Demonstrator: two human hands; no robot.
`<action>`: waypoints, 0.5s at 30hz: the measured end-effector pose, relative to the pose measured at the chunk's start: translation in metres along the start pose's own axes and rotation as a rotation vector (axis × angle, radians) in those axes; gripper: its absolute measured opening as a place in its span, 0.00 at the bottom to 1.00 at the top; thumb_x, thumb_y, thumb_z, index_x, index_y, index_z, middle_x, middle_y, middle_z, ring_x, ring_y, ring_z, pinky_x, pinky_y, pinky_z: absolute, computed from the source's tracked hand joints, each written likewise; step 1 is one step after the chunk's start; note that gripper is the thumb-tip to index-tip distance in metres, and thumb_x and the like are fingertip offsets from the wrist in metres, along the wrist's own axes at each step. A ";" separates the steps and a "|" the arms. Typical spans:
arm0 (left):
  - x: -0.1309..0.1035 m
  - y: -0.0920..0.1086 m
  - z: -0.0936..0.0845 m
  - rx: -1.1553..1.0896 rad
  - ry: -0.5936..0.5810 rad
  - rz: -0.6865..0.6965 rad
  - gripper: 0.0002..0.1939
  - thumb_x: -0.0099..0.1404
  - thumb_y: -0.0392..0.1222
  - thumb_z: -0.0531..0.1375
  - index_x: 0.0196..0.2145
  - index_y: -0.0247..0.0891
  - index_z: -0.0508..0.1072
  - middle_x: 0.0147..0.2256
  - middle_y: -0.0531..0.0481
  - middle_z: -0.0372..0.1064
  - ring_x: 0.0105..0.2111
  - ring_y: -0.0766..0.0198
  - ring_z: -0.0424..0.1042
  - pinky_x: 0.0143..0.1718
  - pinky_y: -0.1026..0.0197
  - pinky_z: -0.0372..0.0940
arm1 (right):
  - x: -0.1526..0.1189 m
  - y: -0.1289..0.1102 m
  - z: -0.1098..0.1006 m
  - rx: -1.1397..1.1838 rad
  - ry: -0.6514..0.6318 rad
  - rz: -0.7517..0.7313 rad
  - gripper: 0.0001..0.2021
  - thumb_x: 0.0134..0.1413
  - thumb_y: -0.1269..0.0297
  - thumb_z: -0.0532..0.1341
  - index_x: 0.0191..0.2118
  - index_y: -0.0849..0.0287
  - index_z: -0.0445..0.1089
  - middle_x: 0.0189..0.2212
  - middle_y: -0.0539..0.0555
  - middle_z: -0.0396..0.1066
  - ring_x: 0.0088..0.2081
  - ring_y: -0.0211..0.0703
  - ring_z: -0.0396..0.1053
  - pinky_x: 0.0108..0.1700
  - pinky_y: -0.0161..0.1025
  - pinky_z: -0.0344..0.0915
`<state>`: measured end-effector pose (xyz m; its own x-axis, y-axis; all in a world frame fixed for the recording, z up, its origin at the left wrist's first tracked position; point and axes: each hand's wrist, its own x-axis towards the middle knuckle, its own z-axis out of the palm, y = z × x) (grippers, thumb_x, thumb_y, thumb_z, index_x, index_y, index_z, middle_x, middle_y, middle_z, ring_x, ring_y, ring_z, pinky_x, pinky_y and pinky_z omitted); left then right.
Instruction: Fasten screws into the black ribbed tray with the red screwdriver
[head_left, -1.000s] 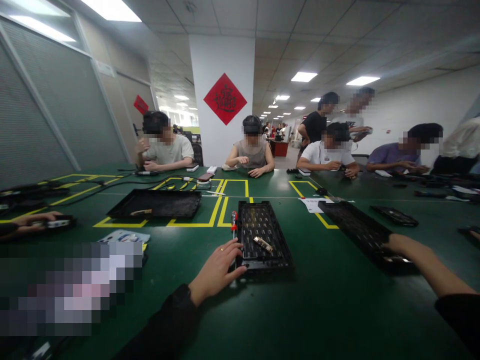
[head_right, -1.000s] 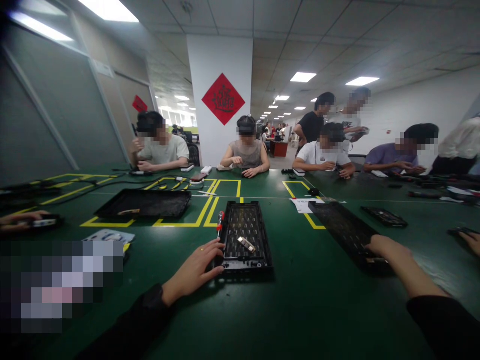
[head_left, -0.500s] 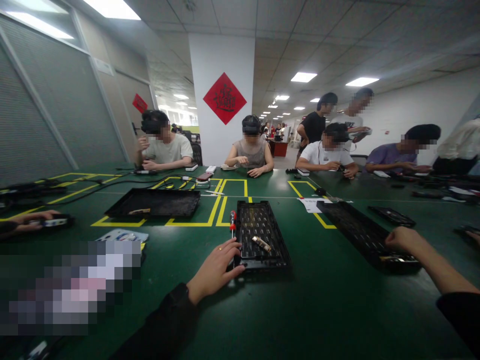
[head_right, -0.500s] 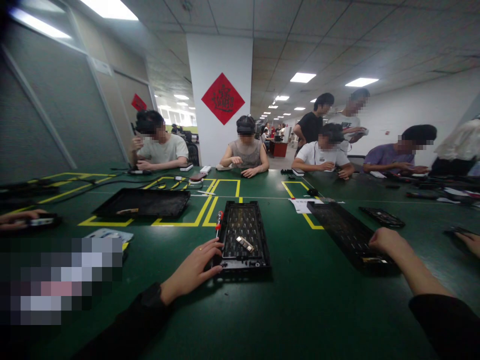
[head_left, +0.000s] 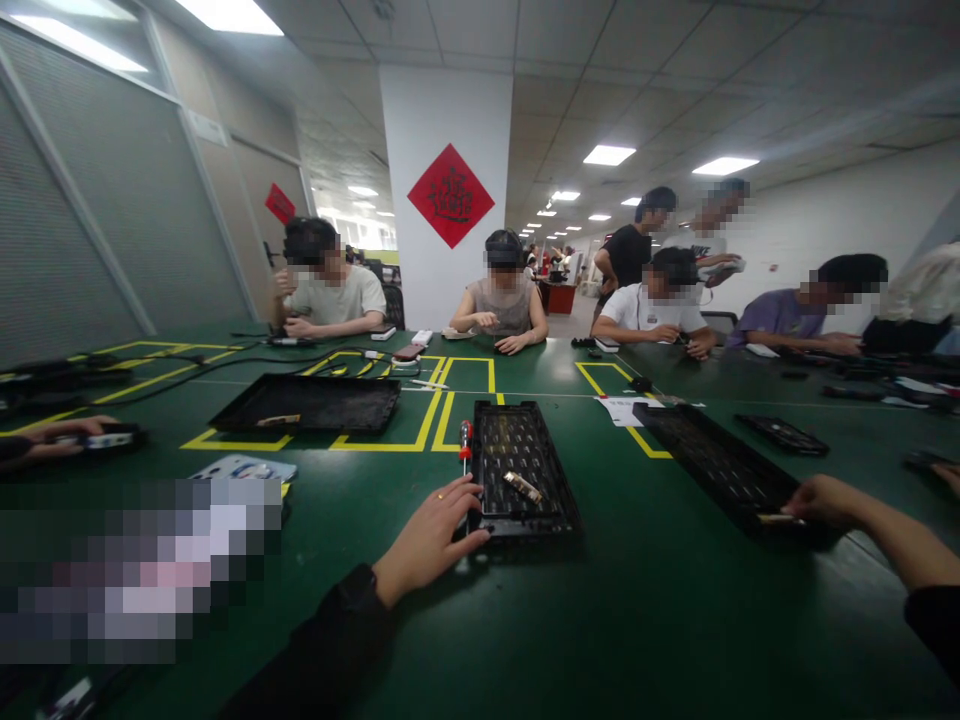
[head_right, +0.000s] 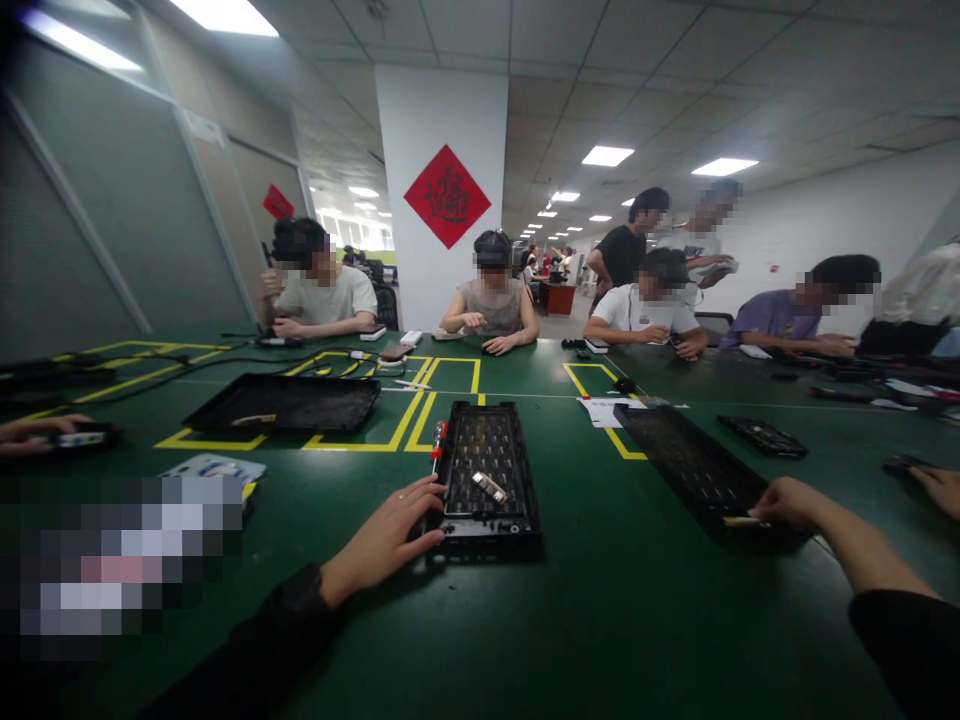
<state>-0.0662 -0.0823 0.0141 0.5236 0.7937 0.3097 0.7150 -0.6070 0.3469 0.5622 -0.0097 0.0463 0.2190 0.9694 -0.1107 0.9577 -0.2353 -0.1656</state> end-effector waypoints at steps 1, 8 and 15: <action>0.000 0.000 0.000 0.000 -0.001 -0.002 0.19 0.63 0.56 0.49 0.44 0.42 0.67 0.55 0.47 0.60 0.60 0.54 0.50 0.58 0.48 0.53 | 0.000 0.003 -0.001 0.025 -0.058 0.015 0.09 0.44 0.73 0.62 0.17 0.64 0.74 0.21 0.64 0.72 0.26 0.49 0.71 0.31 0.41 0.61; -0.001 0.000 0.000 -0.002 0.009 -0.001 0.19 0.63 0.55 0.49 0.43 0.41 0.67 0.55 0.47 0.60 0.60 0.54 0.50 0.58 0.48 0.52 | 0.017 -0.001 -0.010 0.068 -0.303 0.093 0.11 0.45 0.74 0.59 0.17 0.67 0.73 0.21 0.66 0.70 0.22 0.47 0.67 0.28 0.43 0.59; 0.000 -0.002 0.002 -0.006 0.008 0.007 0.19 0.63 0.55 0.50 0.43 0.41 0.67 0.55 0.46 0.60 0.60 0.54 0.49 0.58 0.48 0.53 | 0.010 -0.010 -0.007 0.273 -0.209 -0.125 0.06 0.40 0.65 0.64 0.28 0.61 0.75 0.33 0.66 0.73 0.34 0.48 0.72 0.37 0.38 0.62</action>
<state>-0.0670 -0.0812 0.0118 0.5253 0.7889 0.3190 0.7083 -0.6131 0.3499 0.5561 0.0028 0.0536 0.0336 0.9633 -0.2664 0.8833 -0.1533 -0.4429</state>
